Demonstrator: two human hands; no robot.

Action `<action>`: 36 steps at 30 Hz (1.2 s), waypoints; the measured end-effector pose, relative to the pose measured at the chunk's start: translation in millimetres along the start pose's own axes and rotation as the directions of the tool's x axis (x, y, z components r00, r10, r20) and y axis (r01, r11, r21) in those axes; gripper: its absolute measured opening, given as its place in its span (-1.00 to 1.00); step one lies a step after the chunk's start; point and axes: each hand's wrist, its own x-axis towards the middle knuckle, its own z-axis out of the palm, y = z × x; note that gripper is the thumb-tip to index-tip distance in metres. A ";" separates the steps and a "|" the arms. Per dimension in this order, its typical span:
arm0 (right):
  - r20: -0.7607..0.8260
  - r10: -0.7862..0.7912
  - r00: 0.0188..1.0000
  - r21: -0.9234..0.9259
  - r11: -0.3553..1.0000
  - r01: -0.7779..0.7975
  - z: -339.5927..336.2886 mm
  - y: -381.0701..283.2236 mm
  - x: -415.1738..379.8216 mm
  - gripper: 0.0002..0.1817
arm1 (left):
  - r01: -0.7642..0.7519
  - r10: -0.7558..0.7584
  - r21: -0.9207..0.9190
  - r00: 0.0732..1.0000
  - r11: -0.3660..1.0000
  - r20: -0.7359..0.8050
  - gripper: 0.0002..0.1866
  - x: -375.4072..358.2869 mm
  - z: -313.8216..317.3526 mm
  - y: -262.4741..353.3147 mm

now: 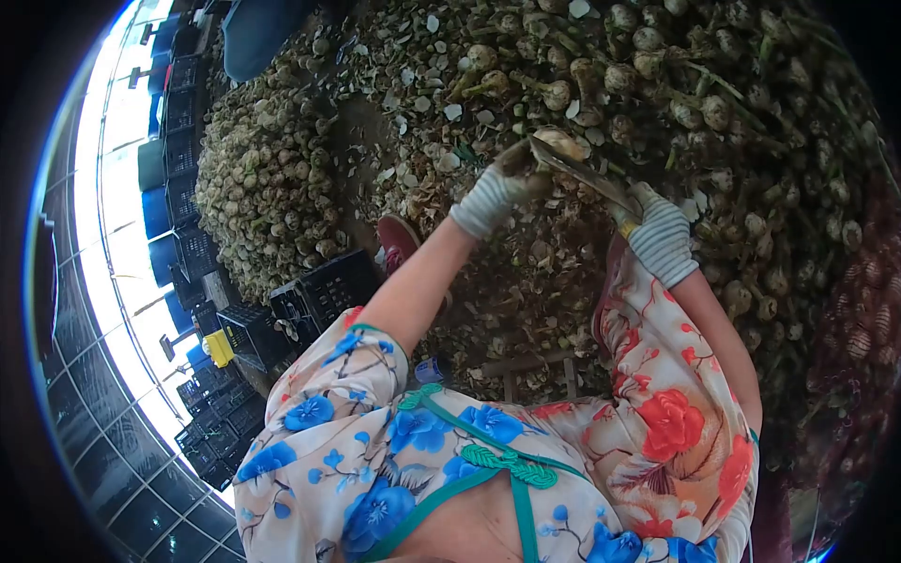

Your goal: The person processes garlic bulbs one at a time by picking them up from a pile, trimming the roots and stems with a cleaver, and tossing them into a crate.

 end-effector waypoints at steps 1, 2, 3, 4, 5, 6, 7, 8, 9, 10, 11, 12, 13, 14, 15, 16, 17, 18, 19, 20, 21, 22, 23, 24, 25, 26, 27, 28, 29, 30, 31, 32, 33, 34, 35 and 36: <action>-0.026 -0.069 0.997 0.048 0.996 0.070 -0.3 -2.0 -1.0 -0.65 | -0.044 0.051 -0.074 0.994 0.996 0.100 -0.42 -3.1 3.9 -12.1; -0.055 -0.139 0.989 0.094 0.985 0.144 -1.2 -5.0 -1.1 -0.67 | -0.082 0.110 -0.151 0.975 0.985 0.193 -0.41 -5.0 5.4 -17.4; -0.053 -0.141 0.989 0.096 0.985 0.146 -4.2 -10.4 -2.1 -0.67 | -0.110 0.173 -0.231 0.945 0.967 0.278 -0.39 -7.4 6.4 -22.9; -0.009 -0.228 0.974 -0.010 0.974 0.228 -9.6 -17.3 -3.7 -0.66 | -0.109 0.172 -0.229 0.945 0.967 0.277 -0.39 -12.5 7.1 -7.9; 0.045 -0.307 0.951 -0.112 0.944 0.310 -14.8 -24.0 -5.7 -0.66 | 0.146 0.188 -0.729 0.916 0.668 0.355 -0.41 -21.8 8.6 24.8; 0.046 -0.306 0.951 -0.111 0.944 0.309 -20.5 -31.2 -7.6 -0.66 | 0.387 0.248 -0.916 0.881 0.109 0.402 -0.41 -31.2 10.2 58.1; 0.047 -0.330 0.943 -0.096 0.938 0.333 -26.3 -38.0 -9.3 -0.65 | 0.516 0.328 -0.710 0.856 -0.479 0.400 -0.41 -36.0 10.3 74.4; 0.047 -0.352 0.935 -0.081 0.931 0.355 -29.1 -41.1 -11.0 -0.63 | 0.518 0.327 -0.709 0.855 -0.479 0.403 -0.41 -38.3 10.1 70.7; 0.029 -0.364 0.931 -0.067 0.929 0.365 -28.2 -39.9 -11.2 -0.62 | 0.479 0.203 -0.660 0.868 -0.578 0.453 -0.38 -40.9 10.6 63.9; 0.025 -0.361 0.932 -0.067 0.930 0.362 -29.3 -41.0 -11.4 -0.62 | 0.424 0.080 -0.613 0.858 -0.667 0.507 -0.36 -42.1 10.4 60.8; 0.035 -0.356 0.934 -0.084 0.930 0.357 -30.5 -43.8 -11.1 -0.62 | 0.382 0.057 -0.618 0.877 -0.688 0.478 -0.38 -47.2 8.5 97.2; 0.045 -0.351 0.935 -0.101 0.930 0.354 -31.1 -45.3 -10.4 -0.62 | 0.387 0.041 -0.638 0.872 -0.666 0.487 -0.39 -47.3 9.6 97.1; 0.040 -0.349 0.936 -0.099 0.931 0.352 -30.1 -43.7 -10.2 -0.62 | 0.397 0.024 -0.679 0.872 -0.618 0.488 -0.40 -45.1 12.3 96.0; 0.039 -0.369 0.929 -0.101 0.923 0.371 -28.2 -39.8 -10.9 -0.64 | 0.398 -0.002 -0.726 0.876 -0.562 0.482 -0.42 -44.4 15.1 95.2; 0.040 -0.389 0.921 -0.104 0.915 0.391 -25.8 -35.7 -11.5 -0.66 | 0.394 -0.034 -0.783 0.884 -0.482 0.466 -0.43 -44.8 18.1 94.3; 0.043 -0.386 0.922 -0.100 0.916 0.388 -22.4 -30.7 -12.2 -0.66 | 0.384 -0.078 -0.849 0.895 -0.363 0.439 -0.44 -45.5 22.6 93.7; -0.002 -0.387 0.922 -0.109 0.917 0.385 -19.2 -25.2 -11.3 -0.68 | 0.358 -0.128 -0.918 0.916 -0.171 0.381 -0.45 -47.1 26.0 92.5; -0.047 -0.391 0.919 -0.120 0.916 0.383 -17.1 -21.9 -10.2 -0.70 | 0.314 -0.198 -0.946 0.935 0.077 0.294 -0.46 -50.0 31.4 92.7; -0.008 -0.352 0.936 -0.132 0.928 0.348 -16.1 -21.4 -10.4 -0.74 | 0.273 -0.261 -0.912 0.945 0.306 0.195 -0.48 -53.2 34.3 97.1; -0.007 -0.353 0.936 -0.130 0.928 0.349 -14.2 -20.3 -9.9 -0.74 | 0.252 -0.307 -0.855 0.945 0.453 0.115 -0.49 -54.6 37.1 100.9; -0.051 -0.354 0.934 -0.095 0.932 0.348 -11.7 -18.2 -10.5 -0.74 | 0.245 -0.343 -0.816 0.937 0.523 0.062 -0.50 -56.5 38.8 103.8; -0.091 -0.352 0.932 -0.058 0.936 0.347 -8.4 -15.3 -12.2 -0.73 | 0.251 -0.349 -0.817 0.935 0.519 0.065 -0.50 -54.4 41.7 101.5; -0.086 -0.280 0.956 -0.006 0.960 0.280 -6.9 -4.3 -10.4 -0.75 | 0.229 -0.171 -0.971 0.962 0.064 0.215 -0.53 -51.2 44.1 98.8; -0.003 0.033 0.999 -0.113 0.993 -0.033 -6.4 2.8 -1.9 -0.73 | 0.252 0.070 -0.881 0.967 -0.400 0.245 -0.56 -45.4 45.4 98.0; -0.075 0.079 0.994 -0.150 0.985 -0.089 -5.0 18.9 -4.6 -0.72 | 0.180 -0.108 -0.982 0.979 0.049 0.174 -0.58 -42.7 51.6 110.4; -0.133 0.116 0.984 -0.184 0.973 -0.139 -1.4 41.7 -11.0 -0.69 | 0.130 -0.241 -0.862 0.971 0.491 0.010 -0.60 -44.6 58.8 121.9; -0.184 -0.089 0.979 -0.204 0.978 0.051 7.4 62.2 -13.7 -0.69 | 0.218 -0.166 -0.976 0.963 0.011 0.213 -0.58 -36.5 47.0 109.1; -0.183 -0.086 0.979 -0.201 0.978 0.048 12.7 61.8 -18.1 -0.69 | 0.324 0.005 -0.822 0.931 -0.468 0.365 -0.56 -30.2 39.5 95.4; -0.131 0.049 0.990 -0.093 0.994 -0.061 13.0 65.0 -14.7 -0.71 | 0.174 -0.372 -0.976 0.921 0.127 0.116 -0.52 -27.6 33.8 113.0; -0.057 0.180 0.982 0.010 0.984 -0.179 12.5 67.5 -13.0 -0.72 | 0.343 0.141 -0.852 0.940 -0.396 0.312 -0.50 -22.4 25.1 102.7; -0.075 0.133 0.988 0.145 0.982 -0.121 9.6 61.9 -15.6 -0.76 | 0.239 -0.080 -0.971 0.968 0.014 0.237 -0.52 -21.7 18.5 112.0; -0.074 0.137 0.988 0.149 0.981 -0.125 7.1 51.3 -18.8 -0.76 | 0.179 -0.239 -0.876 0.968 0.448 0.076 -0.53 -17.1 11.0 120.7; -0.110 0.045 0.993 0.175 0.984 -0.026 4.1 38.1 -23.0 -0.74 | 0.155 -0.233 -0.854 0.972 0.496 0.041 -0.55 -11.6 5.8 121.3; -0.142 -0.048 0.989 0.193 0.978 0.076 1.5 25.6 -27.2 -0.72 | -0.265 0.137 -0.256 0.893 0.930 -0.428 -0.58 -12.1 14.6 101.9; -0.151 -0.146 0.978 0.131 0.977 0.166 0.4 15.4 -30.3 -0.75 | -0.172 -0.032 -0.682 0.960 0.711 -0.277 -0.59 -17.6 1.7 124.8; -0.148 -0.145 0.978 0.132 0.977 0.165 -2.1 4.0 -28.1 -0.75 | -0.015 -0.115 -0.944 0.992 0.331 -0.056 -0.61 -22.8 -11.3 149.0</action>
